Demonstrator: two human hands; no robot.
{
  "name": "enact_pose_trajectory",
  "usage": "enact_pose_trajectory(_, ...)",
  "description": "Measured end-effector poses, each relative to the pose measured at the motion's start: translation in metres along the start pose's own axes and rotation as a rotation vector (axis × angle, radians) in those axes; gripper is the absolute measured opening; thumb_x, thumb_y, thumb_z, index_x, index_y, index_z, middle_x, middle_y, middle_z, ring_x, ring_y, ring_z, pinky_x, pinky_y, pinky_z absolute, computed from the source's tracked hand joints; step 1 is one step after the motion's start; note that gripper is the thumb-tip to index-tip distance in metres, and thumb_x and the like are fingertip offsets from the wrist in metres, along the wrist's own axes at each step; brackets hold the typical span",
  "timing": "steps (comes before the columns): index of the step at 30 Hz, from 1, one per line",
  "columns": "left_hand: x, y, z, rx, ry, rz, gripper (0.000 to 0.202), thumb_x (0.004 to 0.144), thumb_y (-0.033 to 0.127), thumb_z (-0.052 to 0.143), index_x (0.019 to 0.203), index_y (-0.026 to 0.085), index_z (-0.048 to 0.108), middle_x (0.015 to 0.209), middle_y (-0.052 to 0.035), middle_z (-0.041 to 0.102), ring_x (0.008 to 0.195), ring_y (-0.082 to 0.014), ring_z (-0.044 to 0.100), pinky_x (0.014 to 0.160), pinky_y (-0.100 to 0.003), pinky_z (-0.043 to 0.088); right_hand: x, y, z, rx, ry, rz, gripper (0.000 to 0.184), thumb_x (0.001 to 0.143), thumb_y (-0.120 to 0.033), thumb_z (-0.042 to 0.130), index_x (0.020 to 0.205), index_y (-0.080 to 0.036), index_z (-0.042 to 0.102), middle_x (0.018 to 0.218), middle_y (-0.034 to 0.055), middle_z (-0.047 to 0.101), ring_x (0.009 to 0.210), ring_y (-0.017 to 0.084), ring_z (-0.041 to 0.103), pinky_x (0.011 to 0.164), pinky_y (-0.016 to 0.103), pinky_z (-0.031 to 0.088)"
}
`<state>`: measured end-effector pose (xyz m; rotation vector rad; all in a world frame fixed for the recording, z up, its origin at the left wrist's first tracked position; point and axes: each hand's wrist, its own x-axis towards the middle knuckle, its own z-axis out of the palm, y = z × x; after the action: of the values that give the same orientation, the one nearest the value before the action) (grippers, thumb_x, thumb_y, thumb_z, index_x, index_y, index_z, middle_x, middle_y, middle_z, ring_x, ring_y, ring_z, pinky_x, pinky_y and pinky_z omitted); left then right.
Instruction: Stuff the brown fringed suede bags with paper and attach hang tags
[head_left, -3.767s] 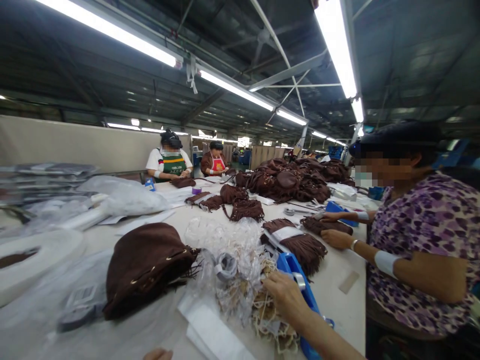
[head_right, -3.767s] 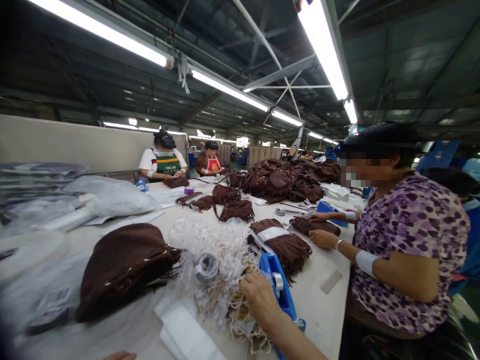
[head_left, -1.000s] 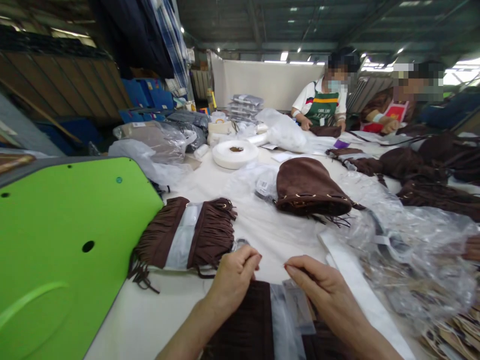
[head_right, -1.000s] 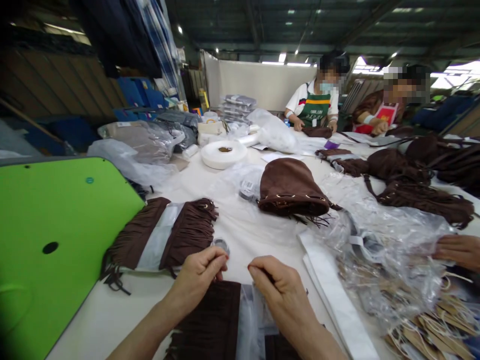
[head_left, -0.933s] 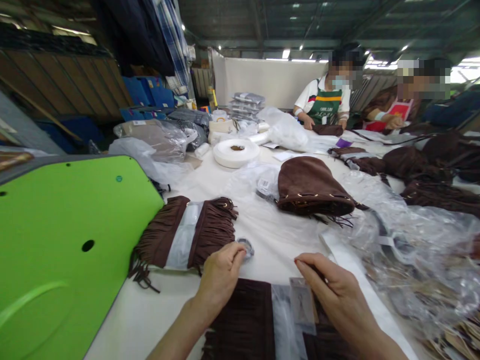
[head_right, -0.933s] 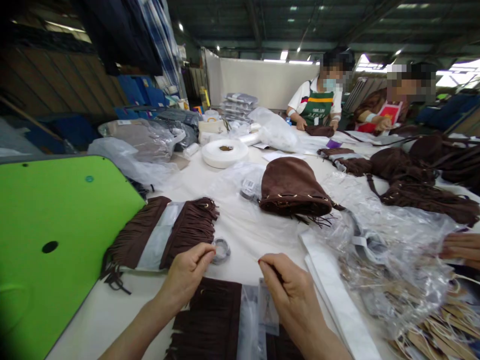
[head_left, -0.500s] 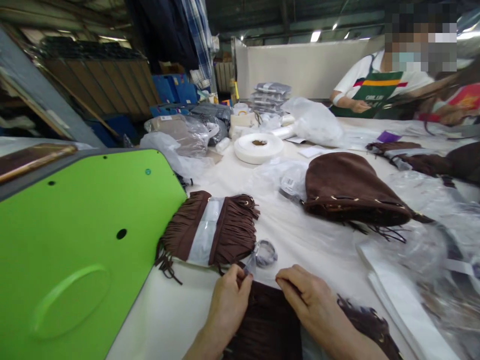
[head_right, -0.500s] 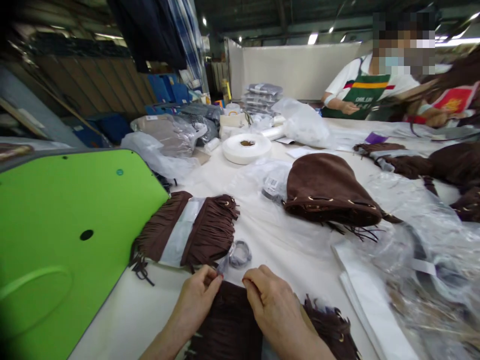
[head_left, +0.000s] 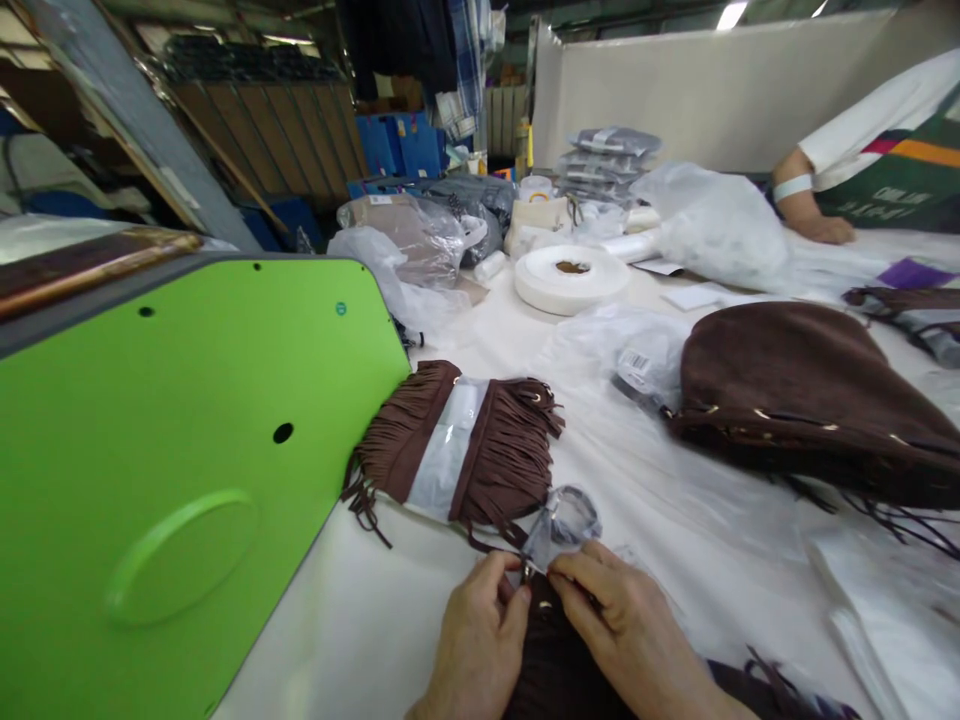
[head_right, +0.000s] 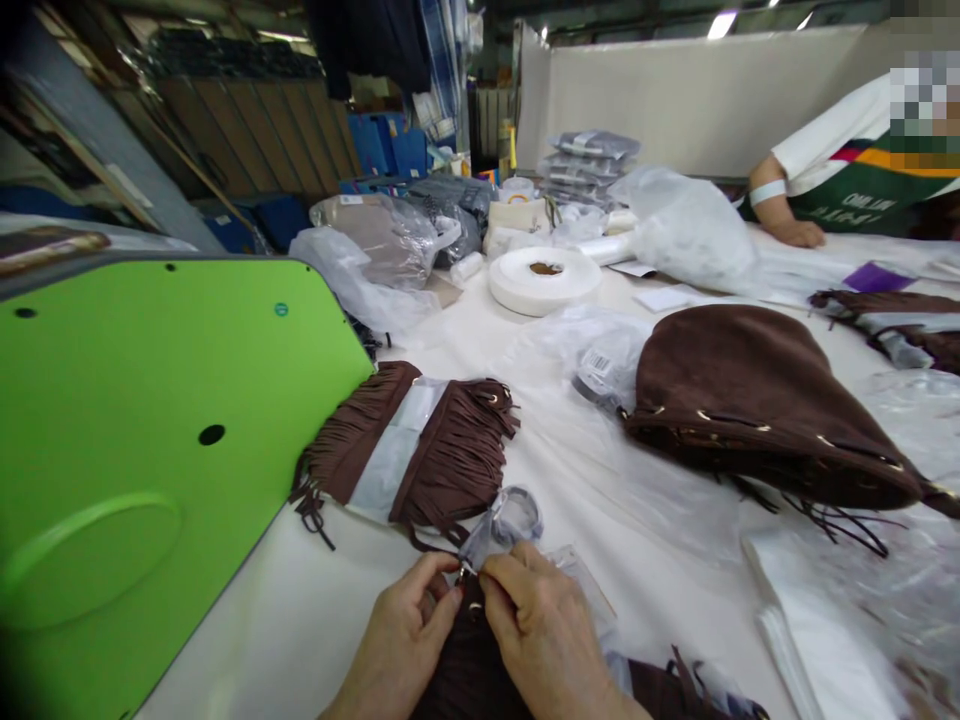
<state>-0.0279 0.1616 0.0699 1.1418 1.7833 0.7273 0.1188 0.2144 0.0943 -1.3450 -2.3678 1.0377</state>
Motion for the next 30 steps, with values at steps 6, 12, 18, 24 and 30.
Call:
enact_pose_trajectory(6, 0.005, 0.002, 0.005, 0.023, 0.06, 0.029, 0.02, 0.08, 0.021, 0.042, 0.077, 0.018, 0.061, 0.076, -0.0057, 0.064, 0.072, -0.018, 0.058, 0.067, -0.025, 0.041, 0.005, -0.006, 0.0, -0.067, -0.057, 0.028, 0.025, 0.088, -0.02, 0.04, 0.082, -0.024, 0.064, 0.078, 0.0015, 0.061, 0.073, 0.017, 0.06, 0.065, 0.027, 0.039)
enact_pose_trajectory(12, 0.007, 0.004, 0.006, 0.019, 0.041, -0.044, 0.021, 0.08, 0.02, 0.039, 0.075, 0.018, 0.059, 0.07, -0.0038, 0.062, 0.066, -0.0165, 0.056, 0.059, -0.024, 0.038, 0.011, -0.009, -0.002, -0.113, -0.119, 0.042, 0.024, 0.086, -0.015, 0.043, 0.077, -0.021, 0.064, 0.076, 0.0005, 0.064, 0.072, 0.016, 0.061, 0.064, 0.026, 0.036)
enact_pose_trajectory(18, 0.006, 0.002, 0.005, -0.006, 0.038, -0.055, 0.019, 0.08, 0.021, 0.04, 0.077, 0.018, 0.059, 0.063, -0.0009, 0.058, 0.057, -0.0143, 0.053, 0.053, -0.023, 0.035, 0.022, -0.015, -0.009, -0.239, -0.229, -0.012, 0.021, 0.077, -0.008, 0.044, 0.069, -0.018, 0.061, 0.071, 0.0024, 0.065, 0.068, 0.015, 0.06, 0.06, 0.025, 0.032)
enact_pose_trajectory(24, 0.003, 0.003, 0.005, -0.034, 0.027, -0.07, 0.02, 0.08, 0.022, 0.04, 0.08, 0.018, 0.059, 0.065, -0.0004, 0.059, 0.052, -0.0135, 0.051, 0.054, -0.024, 0.036, 0.032, -0.019, -0.015, -0.317, -0.285, -0.028, 0.018, 0.072, -0.008, 0.046, 0.069, -0.017, 0.061, 0.069, 0.0056, 0.067, 0.067, 0.016, 0.061, 0.058, 0.024, 0.032)
enact_pose_trajectory(30, 0.003, 0.002, 0.004, -0.01, 0.024, -0.058, 0.021, 0.081, 0.021, 0.039, 0.084, 0.018, 0.059, 0.076, -0.0031, 0.062, 0.059, -0.0147, 0.054, 0.057, -0.024, 0.037, 0.035, -0.019, -0.016, -0.305, -0.303, -0.142, 0.021, 0.073, -0.006, 0.046, 0.075, -0.017, 0.064, 0.074, 0.0044, 0.067, 0.07, 0.015, 0.06, 0.062, 0.023, 0.036)
